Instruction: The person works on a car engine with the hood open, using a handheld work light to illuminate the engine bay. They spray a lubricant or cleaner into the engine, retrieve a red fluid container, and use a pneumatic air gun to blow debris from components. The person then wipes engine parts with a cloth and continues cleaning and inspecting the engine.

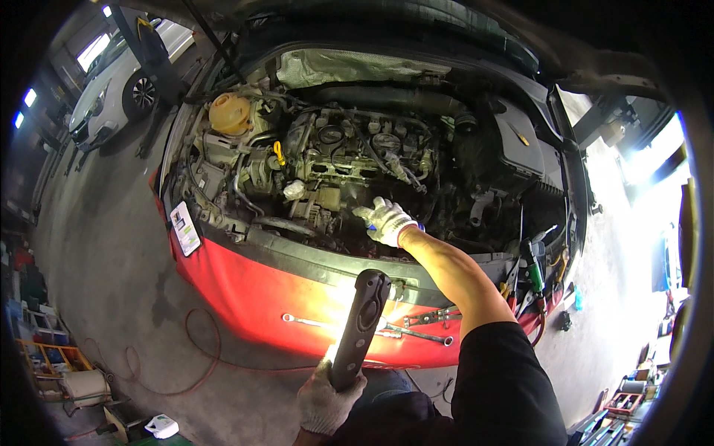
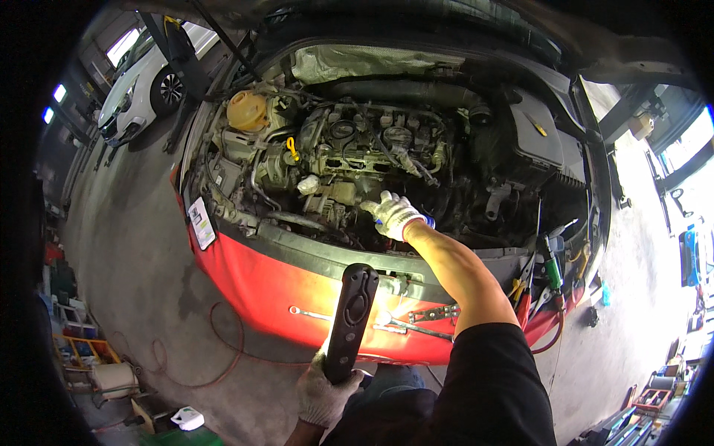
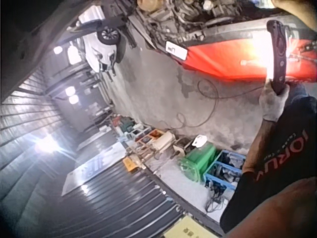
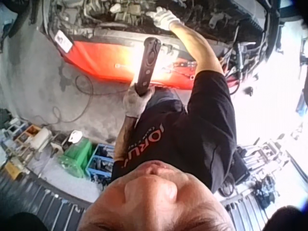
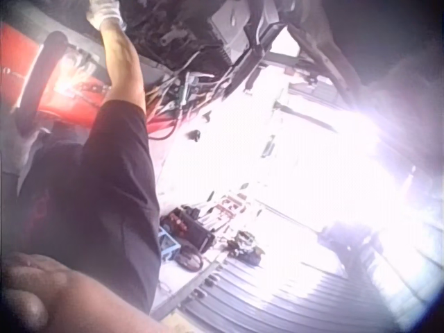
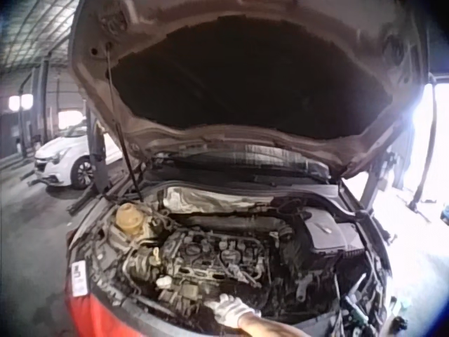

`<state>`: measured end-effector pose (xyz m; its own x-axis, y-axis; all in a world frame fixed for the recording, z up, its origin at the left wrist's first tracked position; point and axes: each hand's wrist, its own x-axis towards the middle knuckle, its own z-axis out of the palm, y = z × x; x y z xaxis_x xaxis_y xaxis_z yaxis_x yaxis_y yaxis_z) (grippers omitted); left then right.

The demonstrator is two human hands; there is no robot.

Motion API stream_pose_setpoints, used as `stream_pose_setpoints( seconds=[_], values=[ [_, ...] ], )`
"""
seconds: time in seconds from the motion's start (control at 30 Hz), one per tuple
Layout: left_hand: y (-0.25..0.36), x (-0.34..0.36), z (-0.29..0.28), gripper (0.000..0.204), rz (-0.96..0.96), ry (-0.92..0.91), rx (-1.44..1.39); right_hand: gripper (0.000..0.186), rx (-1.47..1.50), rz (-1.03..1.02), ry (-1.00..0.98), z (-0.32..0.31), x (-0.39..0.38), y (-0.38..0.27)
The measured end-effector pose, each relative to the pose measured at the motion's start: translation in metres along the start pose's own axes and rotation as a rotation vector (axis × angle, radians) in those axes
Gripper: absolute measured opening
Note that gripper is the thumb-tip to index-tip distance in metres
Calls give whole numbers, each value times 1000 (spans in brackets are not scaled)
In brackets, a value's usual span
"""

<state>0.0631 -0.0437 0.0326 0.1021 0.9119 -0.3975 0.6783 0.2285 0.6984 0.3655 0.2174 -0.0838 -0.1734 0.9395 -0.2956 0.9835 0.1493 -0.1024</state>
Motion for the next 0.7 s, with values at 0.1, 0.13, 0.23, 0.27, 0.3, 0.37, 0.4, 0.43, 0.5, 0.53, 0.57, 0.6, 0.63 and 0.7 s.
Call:
stream_pose_setpoints(
  seconds=[0.1,0.13,0.23,0.27,0.3,0.37,0.4,0.43,0.5,0.53,0.57,0.6,0.63,0.7],
  values=[
    [17,-3,-12,43,-22,10,31,72,4,-39,-55,5,2,-6],
    [19,-4,-14,44,-35,9,26,72,8,-51,-74,7,2,-6],
    [13,-6,-14,44,-51,24,31,73,68,-64,-182,6,-4,0],
    [10,-6,-13,44,-58,17,14,73,82,-68,-225,5,-6,3],
    [6,-6,-13,45,-64,7,-4,75,121,-48,-258,4,-8,5],
    [3,-7,-14,46,-58,-8,-28,76,146,1,-241,3,-13,5],
    [3,-7,-16,47,-48,-11,-31,77,162,22,-231,1,-15,2],
    [3,-8,-18,48,-38,-14,-34,76,233,50,-207,-2,-18,-1],
    [-6,-10,-19,50,-15,3,12,77,304,70,-105,-5,-25,-1],
    [-12,-11,-20,51,-1,15,37,77,338,64,-58,-5,-26,1],
    [-20,-12,-20,55,-22,-15,-18,78,367,69,-44,-4,-32,1],
    [-26,-13,-22,59,-39,-33,-71,79,371,54,-20,-9,-34,0],
    [-30,-14,-25,63,-55,-52,-124,79,380,61,6,-12,-37,-4],
    [-32,-18,-33,61,-23,6,-45,78,390,76,82,-16,-42,3]
  ],
)
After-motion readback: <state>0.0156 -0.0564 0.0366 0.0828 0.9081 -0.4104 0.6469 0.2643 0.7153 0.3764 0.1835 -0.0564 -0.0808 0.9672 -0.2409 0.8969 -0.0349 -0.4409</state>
